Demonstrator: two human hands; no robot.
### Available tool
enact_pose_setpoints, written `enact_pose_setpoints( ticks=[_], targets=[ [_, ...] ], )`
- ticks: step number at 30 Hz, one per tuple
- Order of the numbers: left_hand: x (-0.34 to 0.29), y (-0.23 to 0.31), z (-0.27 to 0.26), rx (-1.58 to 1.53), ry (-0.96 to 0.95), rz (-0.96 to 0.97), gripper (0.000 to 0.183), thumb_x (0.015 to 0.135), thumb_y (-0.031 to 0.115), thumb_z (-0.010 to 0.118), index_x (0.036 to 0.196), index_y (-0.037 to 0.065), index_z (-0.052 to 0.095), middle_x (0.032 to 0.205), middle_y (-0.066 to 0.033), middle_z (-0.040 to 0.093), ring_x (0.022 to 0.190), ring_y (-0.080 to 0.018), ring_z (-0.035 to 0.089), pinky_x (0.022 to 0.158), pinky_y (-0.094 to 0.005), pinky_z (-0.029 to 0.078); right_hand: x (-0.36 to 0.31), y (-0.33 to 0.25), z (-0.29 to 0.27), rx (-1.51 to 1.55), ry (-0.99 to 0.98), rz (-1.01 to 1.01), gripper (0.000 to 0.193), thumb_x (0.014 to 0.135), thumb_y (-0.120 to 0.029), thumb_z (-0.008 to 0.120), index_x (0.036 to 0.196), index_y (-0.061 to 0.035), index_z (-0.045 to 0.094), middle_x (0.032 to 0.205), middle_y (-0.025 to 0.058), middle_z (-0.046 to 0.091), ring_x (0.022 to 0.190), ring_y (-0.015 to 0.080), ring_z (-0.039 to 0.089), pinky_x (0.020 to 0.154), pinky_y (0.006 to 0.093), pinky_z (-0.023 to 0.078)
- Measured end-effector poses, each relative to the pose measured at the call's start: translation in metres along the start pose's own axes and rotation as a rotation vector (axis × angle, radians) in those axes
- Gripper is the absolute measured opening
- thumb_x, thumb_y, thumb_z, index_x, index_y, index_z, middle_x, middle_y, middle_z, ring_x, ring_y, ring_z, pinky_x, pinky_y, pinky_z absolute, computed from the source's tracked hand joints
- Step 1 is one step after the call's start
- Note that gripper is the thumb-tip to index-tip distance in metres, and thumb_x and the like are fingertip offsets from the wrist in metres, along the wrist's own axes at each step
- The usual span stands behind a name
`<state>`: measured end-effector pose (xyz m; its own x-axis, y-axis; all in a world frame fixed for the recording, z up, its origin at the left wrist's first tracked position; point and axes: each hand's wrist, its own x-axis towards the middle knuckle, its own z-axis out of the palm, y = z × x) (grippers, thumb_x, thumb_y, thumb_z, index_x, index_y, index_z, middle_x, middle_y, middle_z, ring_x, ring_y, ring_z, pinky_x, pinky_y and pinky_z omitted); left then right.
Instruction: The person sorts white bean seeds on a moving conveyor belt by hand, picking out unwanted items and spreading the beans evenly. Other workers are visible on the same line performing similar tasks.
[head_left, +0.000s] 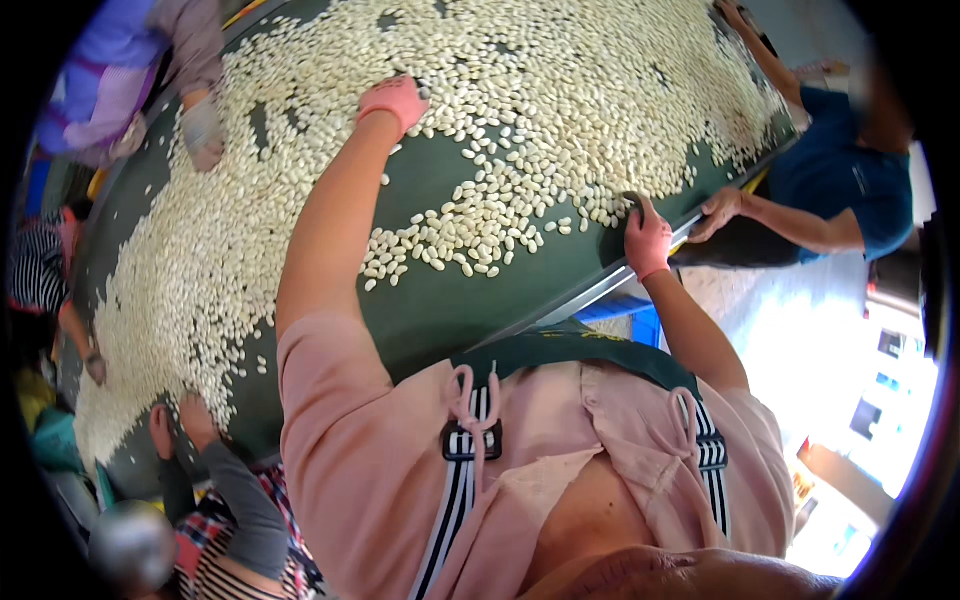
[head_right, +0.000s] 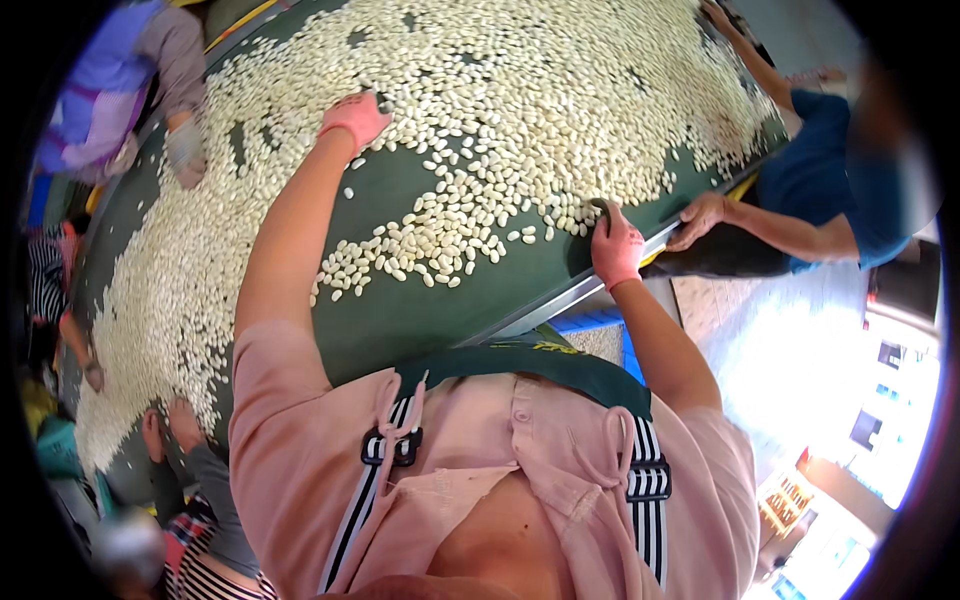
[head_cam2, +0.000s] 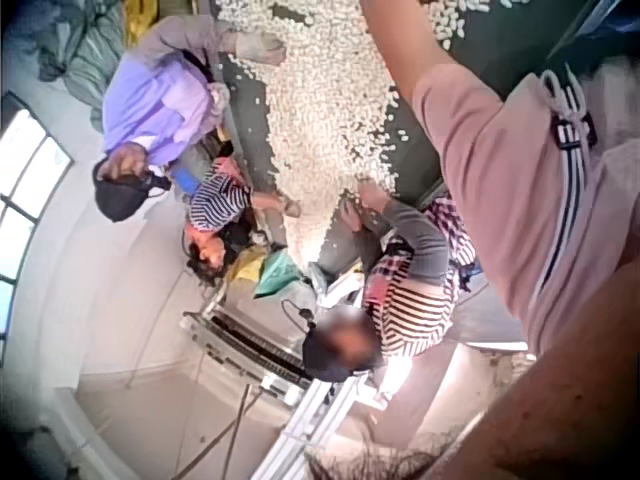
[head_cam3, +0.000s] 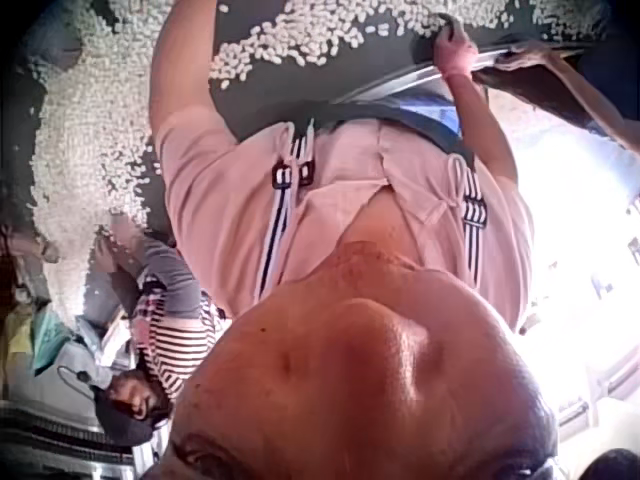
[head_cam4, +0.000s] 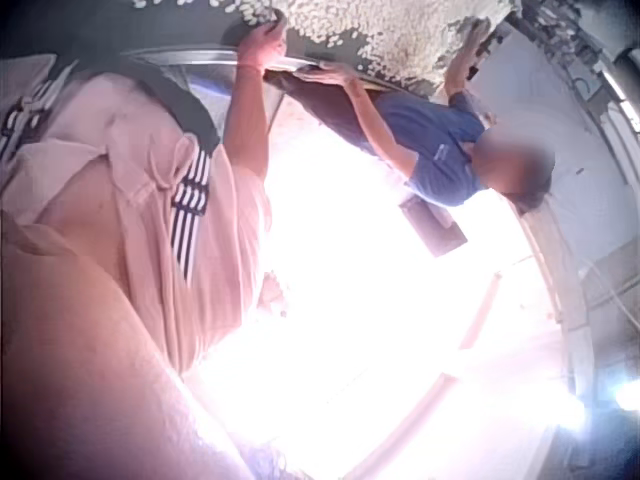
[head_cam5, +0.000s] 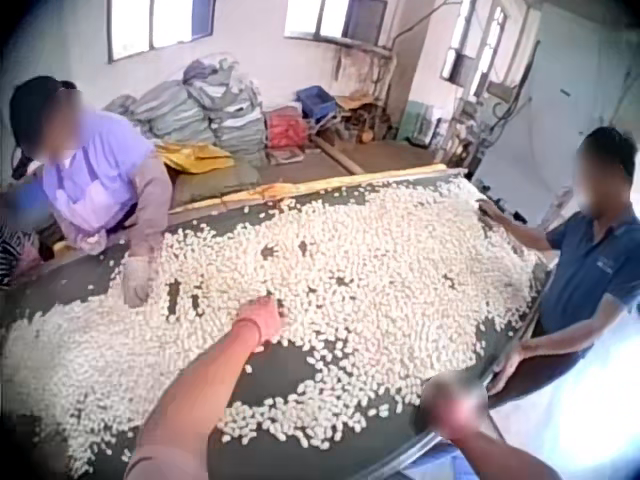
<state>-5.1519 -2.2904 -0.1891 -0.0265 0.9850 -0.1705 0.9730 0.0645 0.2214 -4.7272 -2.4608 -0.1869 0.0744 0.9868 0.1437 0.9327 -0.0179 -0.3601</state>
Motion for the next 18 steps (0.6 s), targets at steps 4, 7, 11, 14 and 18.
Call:
enact_pose_setpoints(
  ticks=[4,7,11,14,18],
  targets=[
    [-0.012,-0.069,0.023,-1.413,-0.333,0.021,0.032,0.090,0.030,0.059,0.110,0.006,0.066,0.095,-0.0060,0.069,0.071,-0.0124,0.058,0.060,-0.0265,0.047,-0.001,-0.009,0.002,-0.021,-0.008,-0.021,0.026,0.091,-0.013,0.050,0.114,-0.0116,0.061,0.091,0.0183,0.067,0.086,0.0389,0.064,0.074,0.0479,0.050],
    [-0.022,-0.115,0.038,-2.053,-0.090,0.033,0.022,0.091,0.025,0.058,0.105,0.008,0.062,0.083,-0.0026,0.061,0.057,-0.0084,0.043,0.043,-0.0198,0.029,-0.007,-0.020,0.000,0.036,0.021,-0.057,0.026,0.090,-0.013,0.051,0.113,-0.0138,0.063,0.087,0.0165,0.067,0.082,0.0363,0.065,0.071,0.0459,0.050],
    [-0.026,-0.133,-0.014,-2.320,-0.045,-0.035,0.022,0.091,0.018,0.055,0.107,0.003,0.059,0.084,-0.0063,0.056,0.061,-0.0101,0.042,0.043,-0.0198,0.031,-0.021,-0.010,0.010,-0.080,0.041,-0.048,0.028,0.088,-0.012,0.052,0.113,-0.0150,0.065,0.079,0.0140,0.064,0.075,0.0343,0.063,0.066,0.0444,0.049],
    [0.032,-0.229,0.025,-2.071,-0.014,-0.147,0.033,0.091,0.021,0.054,0.119,0.003,0.062,0.092,-0.0099,0.063,0.063,-0.0146,0.050,0.050,-0.0256,0.039,-0.024,-0.010,0.022,-0.142,0.073,-0.136,0.029,0.087,-0.011,0.054,0.114,-0.0145,0.065,0.078,0.0135,0.063,0.072,0.0339,0.063,0.064,0.0439,0.048],
    [0.083,-0.218,0.031,-1.120,0.507,-0.632,0.033,0.085,0.017,0.053,0.106,-0.004,0.068,0.104,-0.0218,0.069,0.090,-0.0313,0.066,0.075,-0.0411,0.052,-0.029,-0.027,0.016,-0.011,0.097,-0.135,0.029,0.086,-0.010,0.054,0.113,-0.0146,0.065,0.077,0.0135,0.062,0.071,0.0341,0.061,0.063,0.0433,0.047]
  ],
)
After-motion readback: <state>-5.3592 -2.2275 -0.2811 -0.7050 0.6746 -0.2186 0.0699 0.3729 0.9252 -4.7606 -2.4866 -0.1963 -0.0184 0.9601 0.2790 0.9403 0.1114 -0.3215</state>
